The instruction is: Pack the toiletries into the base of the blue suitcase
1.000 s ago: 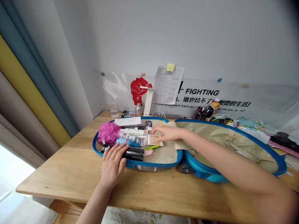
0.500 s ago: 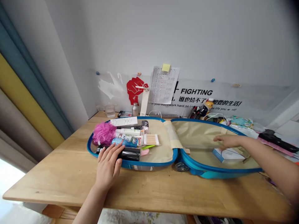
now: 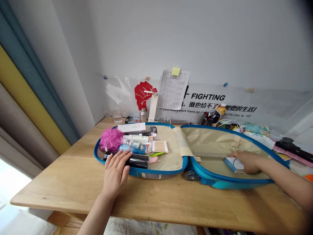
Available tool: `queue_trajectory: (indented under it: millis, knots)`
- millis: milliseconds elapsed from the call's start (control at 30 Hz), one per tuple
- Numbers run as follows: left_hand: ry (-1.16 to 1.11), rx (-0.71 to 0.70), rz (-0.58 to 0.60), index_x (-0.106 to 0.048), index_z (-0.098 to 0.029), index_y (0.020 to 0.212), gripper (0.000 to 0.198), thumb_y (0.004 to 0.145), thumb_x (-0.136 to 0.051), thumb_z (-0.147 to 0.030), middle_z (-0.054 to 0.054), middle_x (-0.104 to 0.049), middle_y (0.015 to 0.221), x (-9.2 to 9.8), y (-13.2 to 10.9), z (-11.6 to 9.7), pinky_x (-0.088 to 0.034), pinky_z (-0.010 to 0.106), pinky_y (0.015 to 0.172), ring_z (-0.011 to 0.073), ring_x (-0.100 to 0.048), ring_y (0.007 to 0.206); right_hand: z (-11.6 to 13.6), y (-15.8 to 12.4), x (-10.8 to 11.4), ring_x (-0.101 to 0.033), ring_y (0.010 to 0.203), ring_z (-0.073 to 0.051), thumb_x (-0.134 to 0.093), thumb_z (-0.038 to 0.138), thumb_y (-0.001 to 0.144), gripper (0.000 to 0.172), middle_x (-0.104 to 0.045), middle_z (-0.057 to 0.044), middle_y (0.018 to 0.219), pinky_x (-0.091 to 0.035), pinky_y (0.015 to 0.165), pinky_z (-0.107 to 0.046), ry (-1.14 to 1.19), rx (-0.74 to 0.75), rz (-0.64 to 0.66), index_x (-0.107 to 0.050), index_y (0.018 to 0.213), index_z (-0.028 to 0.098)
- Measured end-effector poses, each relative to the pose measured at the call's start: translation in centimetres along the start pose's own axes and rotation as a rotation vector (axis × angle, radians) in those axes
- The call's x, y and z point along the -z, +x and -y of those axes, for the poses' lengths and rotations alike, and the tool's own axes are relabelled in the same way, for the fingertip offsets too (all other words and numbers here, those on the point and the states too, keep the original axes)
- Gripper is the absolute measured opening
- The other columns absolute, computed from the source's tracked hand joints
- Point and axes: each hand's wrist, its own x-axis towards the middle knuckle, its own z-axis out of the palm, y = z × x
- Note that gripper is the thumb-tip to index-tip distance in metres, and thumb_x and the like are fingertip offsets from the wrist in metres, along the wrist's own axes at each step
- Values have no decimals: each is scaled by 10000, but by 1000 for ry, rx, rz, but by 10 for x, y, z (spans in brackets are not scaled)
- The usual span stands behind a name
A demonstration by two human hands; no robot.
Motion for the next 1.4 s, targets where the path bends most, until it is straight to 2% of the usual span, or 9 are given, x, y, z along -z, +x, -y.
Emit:
queue_trajectory:
  millis: [100,167,233,333,400,500,633,900,1400]
  knots:
    - [-4,-4,1,-564,-231,1282,404,961,-326,-298,52,-606,1317,1,0,0,-214,394,1101,230,-496,1255,10,2,25,-625,984,-361,-617,140,393,465,-662,-136,992,-490,847,-455,-33,68,70,-614,838,275]
    - [-8,-5,-3,-566,-233,1279,406,961,-324,-300,51,-610,1312,1,1,0,-212,395,1102,231,-497,1255,31,2,52,-574,1088,-351,-616,215,506,553,-611,-154,1174,-451,926,-450,-79,157,59,-589,1057,256]
    - [-13,-6,-8,-569,-234,1275,402,960,-327,-302,50,-614,1306,1,1,0,-212,394,1102,230,-501,1251,66,-1,81,-535,1133,-347,-569,227,591,599,-583,-149,1243,-424,949,-463,-144,289,-8,-539,1189,242]
    - [-15,-11,-15,-573,-230,1265,395,962,-330,-298,52,-620,1298,1,1,0,-210,390,1102,228,-505,1244,137,-5,110,-488,1202,-311,-490,165,654,573,-552,-117,1315,-365,1017,-472,-171,597,-145,-534,1221,240]
    - [-12,-9,-10,-572,-227,1267,395,963,-329,-298,53,-619,1299,2,1,0,-214,390,1100,227,-501,1248,185,-4,114,-488,1199,-284,-467,138,676,561,-560,-99,1315,-347,1033,-476,-167,826,-181,-542,1225,229]
    - [-3,-4,4,-559,-228,1283,401,966,-325,-303,51,-609,1314,2,0,1,-209,390,1102,225,-490,1261,243,4,102,-489,1189,-265,-470,109,701,548,-585,-83,1285,-341,1026,-474,-183,1057,-182,-551,1228,231]
    - [10,-9,11,-546,-225,1296,403,971,-317,-295,50,-602,1323,2,-1,1,-198,385,1104,220,-483,1268,291,18,79,-499,1163,-257,-489,61,739,499,-606,-95,1265,-337,1004,-445,-247,1226,-142,-575,1206,213]
    - [-5,-15,3,-542,-230,1293,395,973,-319,-286,42,-599,1327,2,0,2,-203,380,1102,214,-488,1261,320,29,58,-518,1132,-239,-552,113,804,417,-609,-56,1283,-352,955,-383,-430,1275,-107,-572,1207,221]
    - [-4,-14,-3,-538,-230,1305,400,966,-331,-279,45,-595,1333,1,-1,2,-202,381,1109,216,-485,1270,319,26,47,-527,1197,-261,-537,94,807,565,-498,-66,1434,-447,922,-389,-423,1204,-55,-511,1347,258]
